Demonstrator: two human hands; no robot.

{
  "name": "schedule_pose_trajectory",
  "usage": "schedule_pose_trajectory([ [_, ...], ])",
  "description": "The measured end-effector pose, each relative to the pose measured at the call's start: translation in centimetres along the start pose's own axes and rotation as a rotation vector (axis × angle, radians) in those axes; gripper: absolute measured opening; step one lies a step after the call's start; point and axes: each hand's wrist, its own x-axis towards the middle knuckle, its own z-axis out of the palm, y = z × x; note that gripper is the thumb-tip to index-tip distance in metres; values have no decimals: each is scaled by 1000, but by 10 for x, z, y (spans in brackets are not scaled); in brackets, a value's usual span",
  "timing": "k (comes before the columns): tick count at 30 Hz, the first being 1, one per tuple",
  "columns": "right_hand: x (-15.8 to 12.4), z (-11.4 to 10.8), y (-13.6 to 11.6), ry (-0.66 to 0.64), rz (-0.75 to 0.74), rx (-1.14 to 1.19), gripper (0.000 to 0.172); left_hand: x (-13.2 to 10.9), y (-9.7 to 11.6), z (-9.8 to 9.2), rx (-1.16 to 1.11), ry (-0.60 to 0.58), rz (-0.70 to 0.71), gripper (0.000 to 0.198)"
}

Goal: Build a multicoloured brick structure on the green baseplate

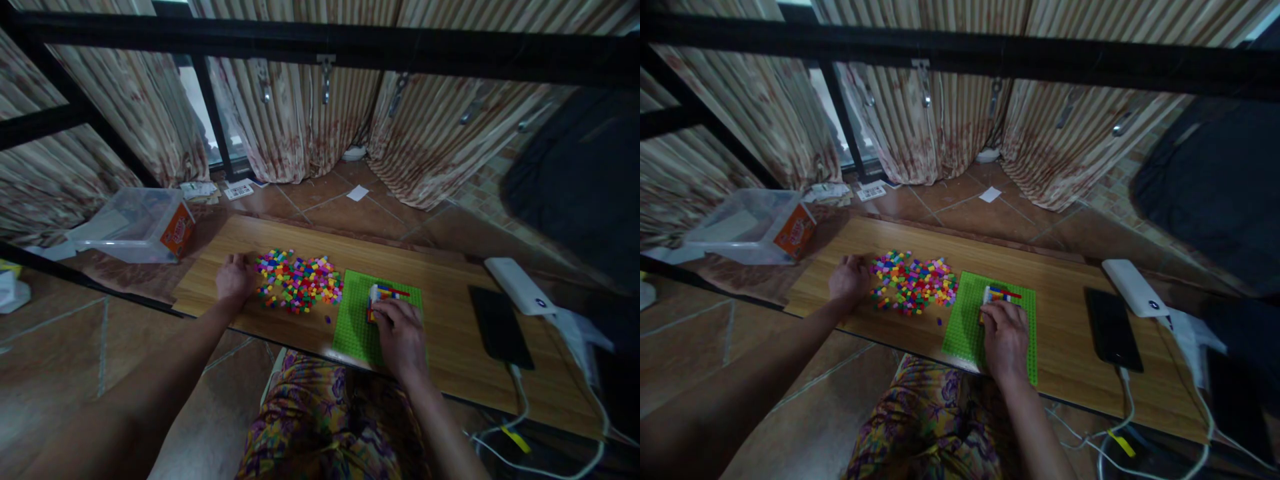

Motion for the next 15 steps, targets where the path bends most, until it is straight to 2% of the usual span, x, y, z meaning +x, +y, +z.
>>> schedule_pose_trajectory([
  [15,4,-1,2,4,111,139,23,1,0,0,9,-9,-6,35],
])
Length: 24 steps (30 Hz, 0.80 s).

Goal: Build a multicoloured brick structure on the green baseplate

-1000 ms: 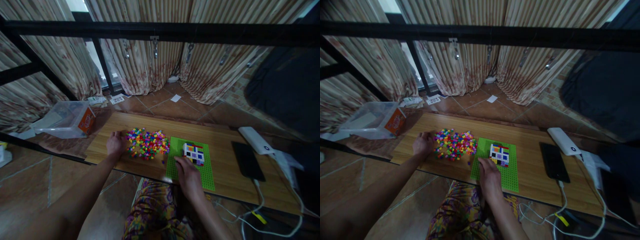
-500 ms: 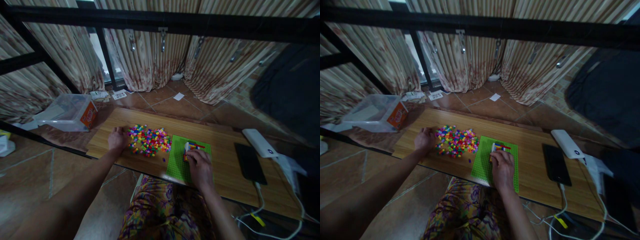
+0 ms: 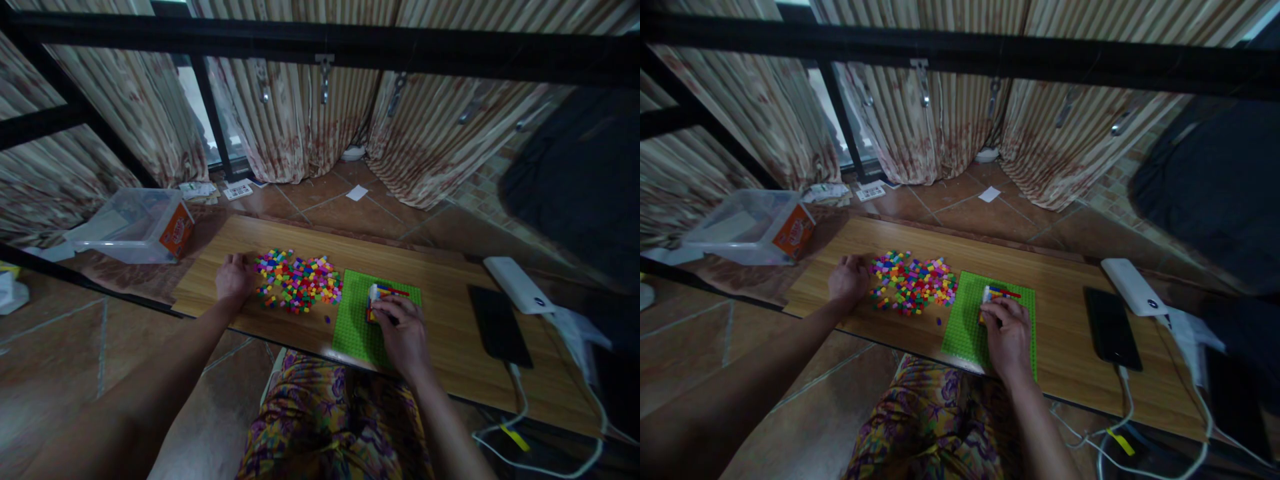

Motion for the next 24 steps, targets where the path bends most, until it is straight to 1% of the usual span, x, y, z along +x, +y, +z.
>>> schedule_pose_trajectory([
  [6,2,0,5,-34,2,-15,22,0,-1,1,-4,6,13,34],
  [11,4,0,7,-39,-42,-71,23,0,0,0,10,-3,6,36],
  [17,1,0,6,-51,-175,-226,23,0,-1,0,7,5,15,35],
  [21,-9,1,7,-32,-241,-335,25,-1,-1,0,3,6,13,36],
  [24,-17,1,8,-47,-283,-415,29,-1,0,-1,9,-4,7,36],
])
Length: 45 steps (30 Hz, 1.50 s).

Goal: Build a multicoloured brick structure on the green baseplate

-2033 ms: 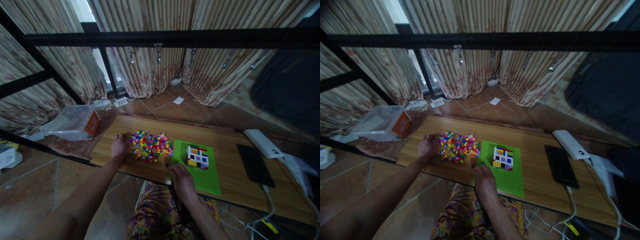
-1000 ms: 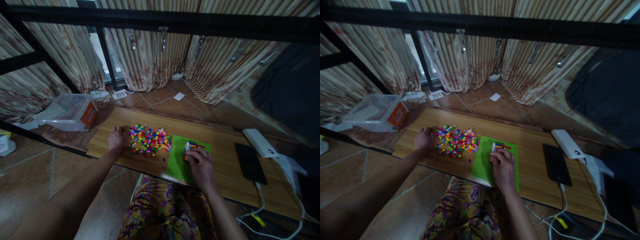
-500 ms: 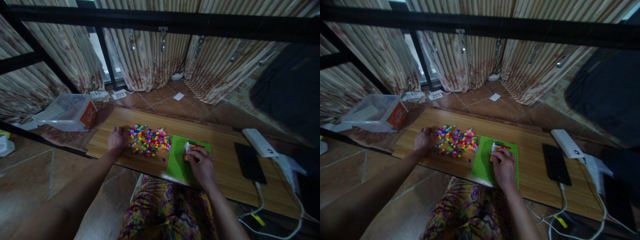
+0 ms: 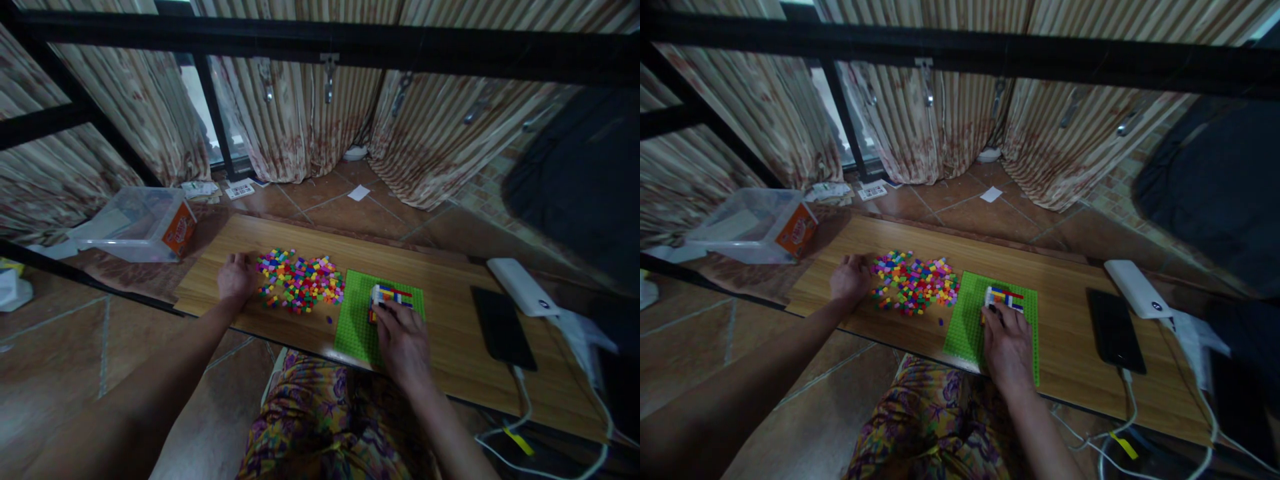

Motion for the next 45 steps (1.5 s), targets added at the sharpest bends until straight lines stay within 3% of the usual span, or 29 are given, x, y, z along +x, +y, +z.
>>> schedule_pose_trajectory([
  [9,-23,-1,-5,-64,-20,-54,43,0,0,0,-8,4,-8,34],
  [28,-17,-4,-19,-60,91,-151,34,3,-4,5,-10,31,5,35],
  [37,-20,-5,-7,-90,44,-61,35,2,-2,2,-11,26,-4,37],
  [41,-20,-6,0,-46,54,48,37,2,-2,1,-7,26,2,37],
  [45,-10,-11,6,-62,117,75,53,4,-3,2,2,21,9,36],
])
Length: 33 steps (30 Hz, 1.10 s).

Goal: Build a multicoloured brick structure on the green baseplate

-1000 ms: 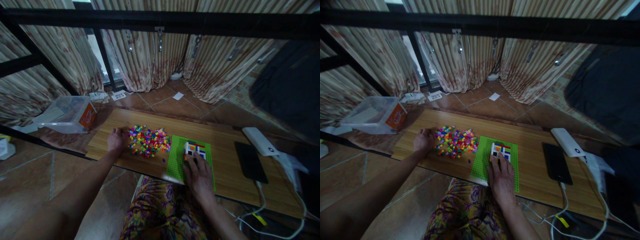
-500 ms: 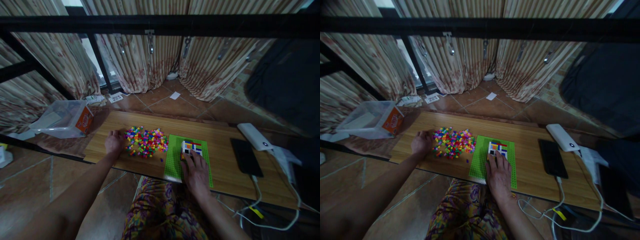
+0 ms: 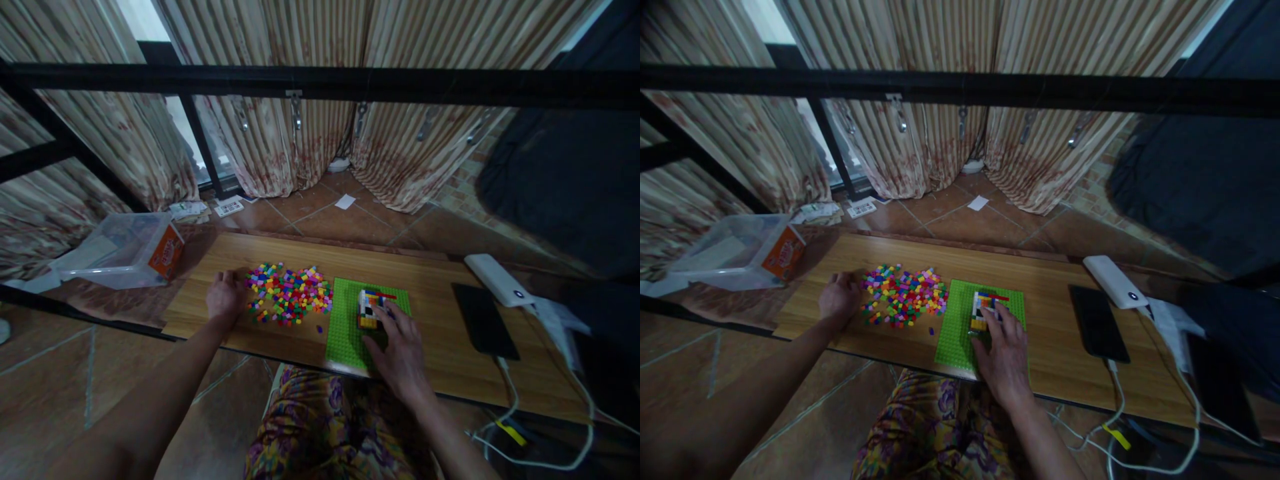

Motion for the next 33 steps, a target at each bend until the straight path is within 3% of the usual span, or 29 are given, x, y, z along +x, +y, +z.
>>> schedule_pose_trajectory([
  [4,21,-10,9,-152,-12,-35,81,1,-1,1,-1,9,3,36],
  [10,43,-16,32,-311,-86,22,85,0,-1,0,-5,8,1,36],
  [21,12,-23,47,-162,40,-60,81,0,-1,0,2,6,1,37],
  [25,-2,-21,44,-55,191,-135,76,0,0,-3,-13,-7,0,38],
  [28,-10,-22,41,18,321,-196,81,-1,2,-7,-18,-20,-2,38],
  [30,-14,-26,42,6,355,-194,86,-1,4,-8,-15,-31,-7,39],
  [33,-15,-41,50,-126,304,-124,88,-1,4,-9,-10,-40,-16,39],
])
